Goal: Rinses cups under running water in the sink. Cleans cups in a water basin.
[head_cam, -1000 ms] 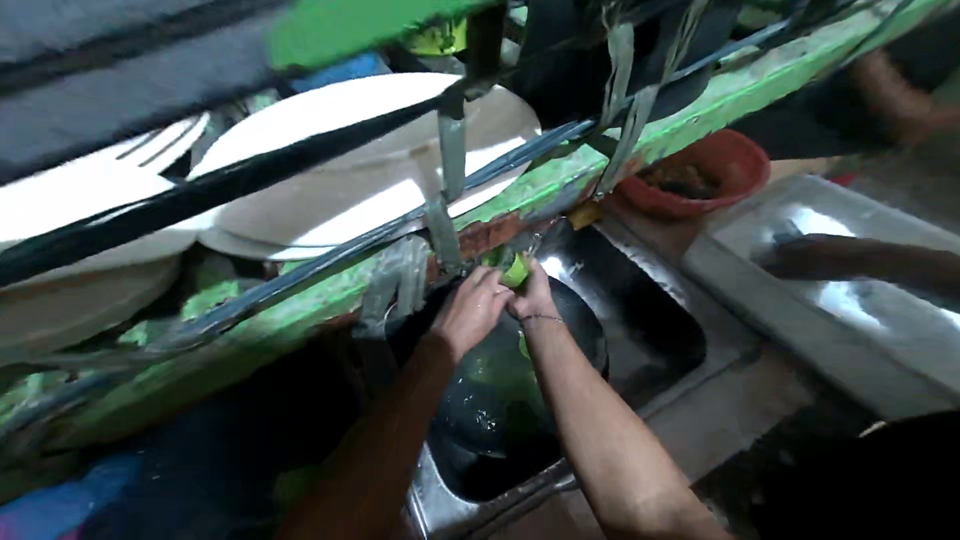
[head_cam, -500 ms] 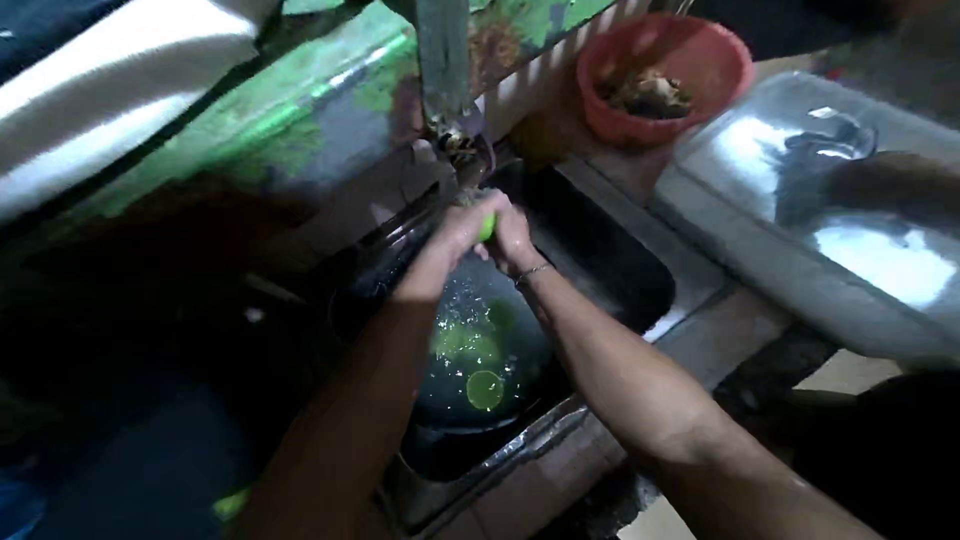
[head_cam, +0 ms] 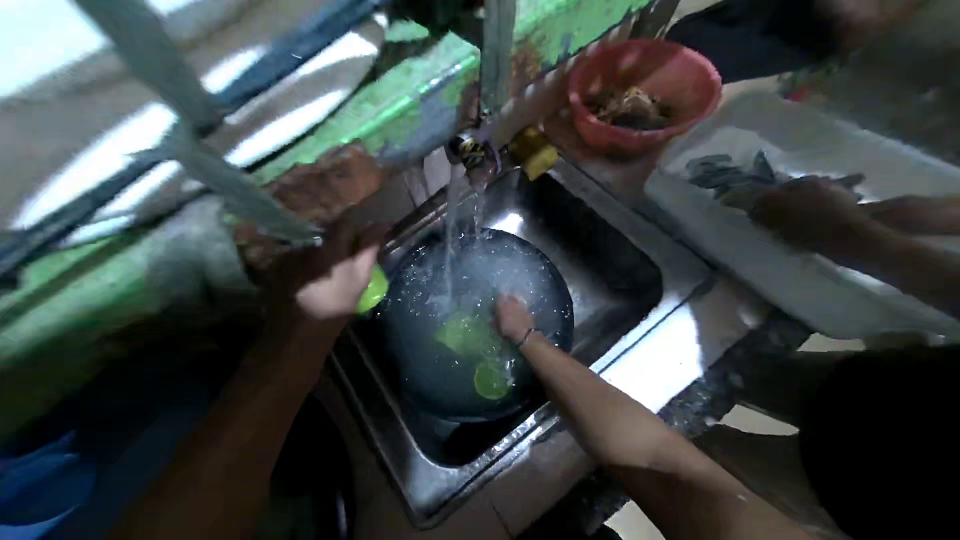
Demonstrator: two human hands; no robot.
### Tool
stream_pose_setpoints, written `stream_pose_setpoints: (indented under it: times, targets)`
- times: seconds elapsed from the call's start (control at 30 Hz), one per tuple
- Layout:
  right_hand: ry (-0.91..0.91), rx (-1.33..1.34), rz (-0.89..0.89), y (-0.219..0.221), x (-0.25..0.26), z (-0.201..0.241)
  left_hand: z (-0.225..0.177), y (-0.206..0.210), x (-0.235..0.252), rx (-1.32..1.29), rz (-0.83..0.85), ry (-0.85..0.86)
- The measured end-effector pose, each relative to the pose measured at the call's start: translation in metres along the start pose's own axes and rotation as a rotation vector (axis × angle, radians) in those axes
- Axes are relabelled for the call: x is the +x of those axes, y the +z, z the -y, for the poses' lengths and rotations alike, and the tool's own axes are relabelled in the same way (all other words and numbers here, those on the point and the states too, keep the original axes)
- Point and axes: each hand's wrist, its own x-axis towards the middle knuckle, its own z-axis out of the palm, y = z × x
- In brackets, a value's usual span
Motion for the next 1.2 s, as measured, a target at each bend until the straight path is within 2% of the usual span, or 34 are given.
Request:
stream_pose_setpoints:
  times: [0.03, 0.13, 0.23, 0.3, 0.4, 0.47, 0.5, 0.57, 0.63, 0.7, 0.73, 0.77, 0.83, 0.9, 0.97, 1.03, 1.13, 1.2]
  targets:
    - [0.002, -0.017, -0.014, -0.002, 0.004, 0.004, 0.02, -0.016, -0.021, 0.062, -0.096, 0.011]
    - [-0.033, 0.097, -0.164, -0.03, 0.004, 0.028, 0.092, -0.062, -0.092, 0.249, 0.131, -0.234]
    - [-0.134, 0.235, -0.323, -0.067, 0.01, 0.065, 0.143, -0.091, -0.145, 0.188, 0.214, -0.394]
    - [-0.221, 0.245, -0.299, -0.078, 0.028, 0.079, 0.17, -0.096, -0.176, 0.164, 0.306, -0.423]
    - [-0.298, 0.147, -0.352, -0.1, 0.032, 0.101, 0.193, -0.109, -0.193, 0.129, 0.727, -0.508]
    - [-0.353, 0.136, -0.359, -0.107, 0.031, 0.103, 0.184, -0.121, -0.195, 0.117, 0.867, -0.489]
    - [-0.373, 0.118, -0.342, -0.108, 0.031, 0.101, 0.183, -0.128, -0.196, 0.132, 0.835, -0.475]
    - [-0.345, 0.176, -0.352, -0.117, 0.03, 0.103, 0.179, -0.132, -0.186, 0.242, 0.623, -0.466]
    - [-0.307, 0.319, -0.287, -0.127, 0.023, 0.106, 0.151, -0.121, -0.148, 0.267, 0.55, -0.508]
    - [-0.313, 0.479, -0.104, -0.132, 0.014, 0.104, 0.109, -0.083, -0.103, 0.075, 0.38, -0.371]
    - [-0.35, 0.564, 0.0, -0.139, 0.009, 0.102, 0.078, -0.061, -0.077, -0.03, 0.402, -0.315]
    - [-0.41, 0.668, 0.106, -0.143, 0.005, 0.099, 0.047, -0.038, -0.052, -0.115, 0.498, -0.252]
    - [-0.531, 0.882, 0.273, -0.146, -0.001, 0.091, 0.006, 0.023, -0.008, -0.313, 0.553, 0.038]
    - [-0.589, 1.022, 0.274, -0.149, 0.001, 0.08, -0.018, 0.079, 0.023, -0.397, 0.475, 0.265]
    - [-0.579, 1.115, 0.144, -0.148, 0.013, 0.062, -0.037, 0.104, 0.039, -0.376, 0.38, 0.357]
    - [-0.579, 1.095, 0.065, -0.151, 0.018, 0.047, -0.052, 0.112, 0.046, -0.425, 0.344, 0.38]
    - [-0.63, 0.936, 0.141, -0.162, 0.014, 0.039, -0.063, 0.112, 0.053, -0.558, 0.547, 0.235]
    - [-0.652, 0.893, 0.155, -0.16, 0.017, 0.038, -0.073, 0.111, 0.056, -0.511, 0.633, 0.177]
